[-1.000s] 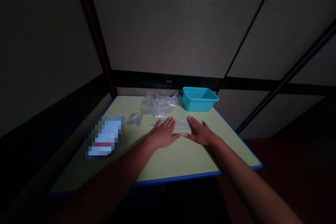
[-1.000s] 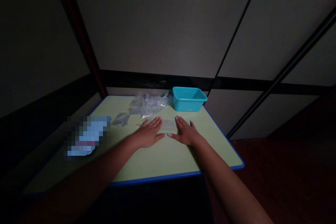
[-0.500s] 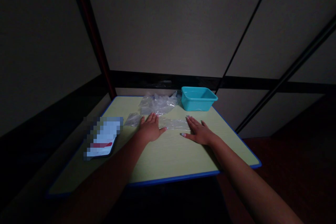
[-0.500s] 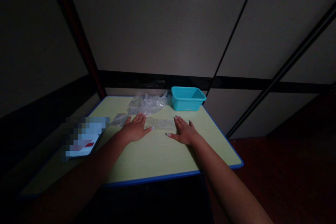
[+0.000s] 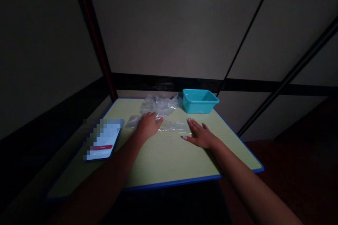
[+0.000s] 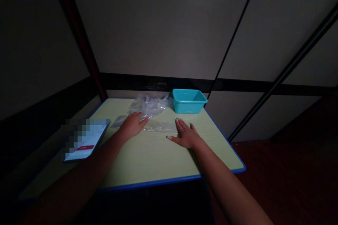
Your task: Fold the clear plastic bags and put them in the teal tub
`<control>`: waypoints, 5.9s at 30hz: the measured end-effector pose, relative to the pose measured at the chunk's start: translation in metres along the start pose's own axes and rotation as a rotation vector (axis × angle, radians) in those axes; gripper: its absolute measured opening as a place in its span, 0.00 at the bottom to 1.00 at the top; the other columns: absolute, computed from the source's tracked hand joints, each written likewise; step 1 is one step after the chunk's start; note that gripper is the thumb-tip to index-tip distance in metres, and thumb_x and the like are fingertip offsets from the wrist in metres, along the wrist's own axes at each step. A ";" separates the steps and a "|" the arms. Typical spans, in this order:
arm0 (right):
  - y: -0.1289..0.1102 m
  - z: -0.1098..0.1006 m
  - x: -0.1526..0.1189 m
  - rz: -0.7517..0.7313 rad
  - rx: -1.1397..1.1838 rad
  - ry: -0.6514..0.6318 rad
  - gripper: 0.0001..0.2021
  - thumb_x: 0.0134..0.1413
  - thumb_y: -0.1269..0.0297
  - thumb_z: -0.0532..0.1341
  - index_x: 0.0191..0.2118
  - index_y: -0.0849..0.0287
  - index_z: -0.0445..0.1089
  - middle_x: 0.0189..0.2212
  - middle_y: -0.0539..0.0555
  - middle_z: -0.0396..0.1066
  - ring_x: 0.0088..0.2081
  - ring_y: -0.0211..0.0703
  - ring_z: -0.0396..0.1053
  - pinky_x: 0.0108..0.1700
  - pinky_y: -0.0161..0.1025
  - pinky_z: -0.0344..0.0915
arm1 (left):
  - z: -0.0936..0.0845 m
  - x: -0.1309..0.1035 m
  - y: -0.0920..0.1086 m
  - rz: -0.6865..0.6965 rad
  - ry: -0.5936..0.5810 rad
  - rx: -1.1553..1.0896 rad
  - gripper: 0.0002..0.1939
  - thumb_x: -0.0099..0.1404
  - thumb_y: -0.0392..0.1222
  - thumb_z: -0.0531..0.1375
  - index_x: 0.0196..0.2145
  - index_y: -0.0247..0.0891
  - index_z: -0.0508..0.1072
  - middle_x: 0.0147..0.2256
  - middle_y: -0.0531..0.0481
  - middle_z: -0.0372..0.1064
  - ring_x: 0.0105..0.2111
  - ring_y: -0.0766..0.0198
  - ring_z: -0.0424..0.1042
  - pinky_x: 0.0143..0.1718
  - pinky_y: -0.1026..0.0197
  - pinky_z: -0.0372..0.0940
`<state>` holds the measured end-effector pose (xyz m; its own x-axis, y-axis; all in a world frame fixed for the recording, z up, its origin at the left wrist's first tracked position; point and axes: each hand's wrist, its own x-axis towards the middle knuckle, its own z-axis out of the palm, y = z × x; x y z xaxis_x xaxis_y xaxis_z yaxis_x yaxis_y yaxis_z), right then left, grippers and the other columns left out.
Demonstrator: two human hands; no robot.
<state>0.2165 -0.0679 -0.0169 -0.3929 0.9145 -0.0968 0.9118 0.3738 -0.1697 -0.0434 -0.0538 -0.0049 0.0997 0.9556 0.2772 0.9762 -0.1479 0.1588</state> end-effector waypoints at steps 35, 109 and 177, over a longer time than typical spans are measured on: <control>0.047 -0.017 0.006 0.433 0.212 0.489 0.10 0.53 0.60 0.57 0.32 0.60 0.71 0.30 0.56 0.73 0.31 0.41 0.68 0.30 0.34 0.56 | 0.011 -0.010 0.010 0.423 0.082 -0.274 0.18 0.64 0.48 0.55 0.49 0.39 0.70 0.48 0.43 0.66 0.50 0.55 0.63 0.53 0.53 0.57; 0.048 -0.005 0.019 0.555 0.100 0.054 0.28 0.63 0.52 0.30 0.66 0.53 0.35 0.66 0.57 0.29 0.65 0.49 0.26 0.56 0.67 0.34 | 0.022 -0.018 0.050 0.641 -0.323 -0.173 0.20 0.69 0.51 0.45 0.58 0.60 0.55 0.63 0.50 0.44 0.62 0.59 0.44 0.57 0.36 0.31; 0.042 0.000 0.015 -0.029 0.308 0.508 0.16 0.58 0.58 0.51 0.45 0.61 0.68 0.44 0.59 0.67 0.47 0.47 0.65 0.51 0.42 0.59 | 0.018 0.004 -0.004 -0.062 0.379 -0.199 0.20 0.57 0.45 0.60 0.47 0.40 0.67 0.53 0.40 0.57 0.55 0.46 0.53 0.53 0.45 0.53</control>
<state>0.2488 -0.0388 -0.0249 -0.2420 0.8926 0.3805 0.7952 0.4071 -0.4494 -0.0435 -0.0445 -0.0215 -0.0725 0.8085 0.5840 0.9183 -0.1743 0.3553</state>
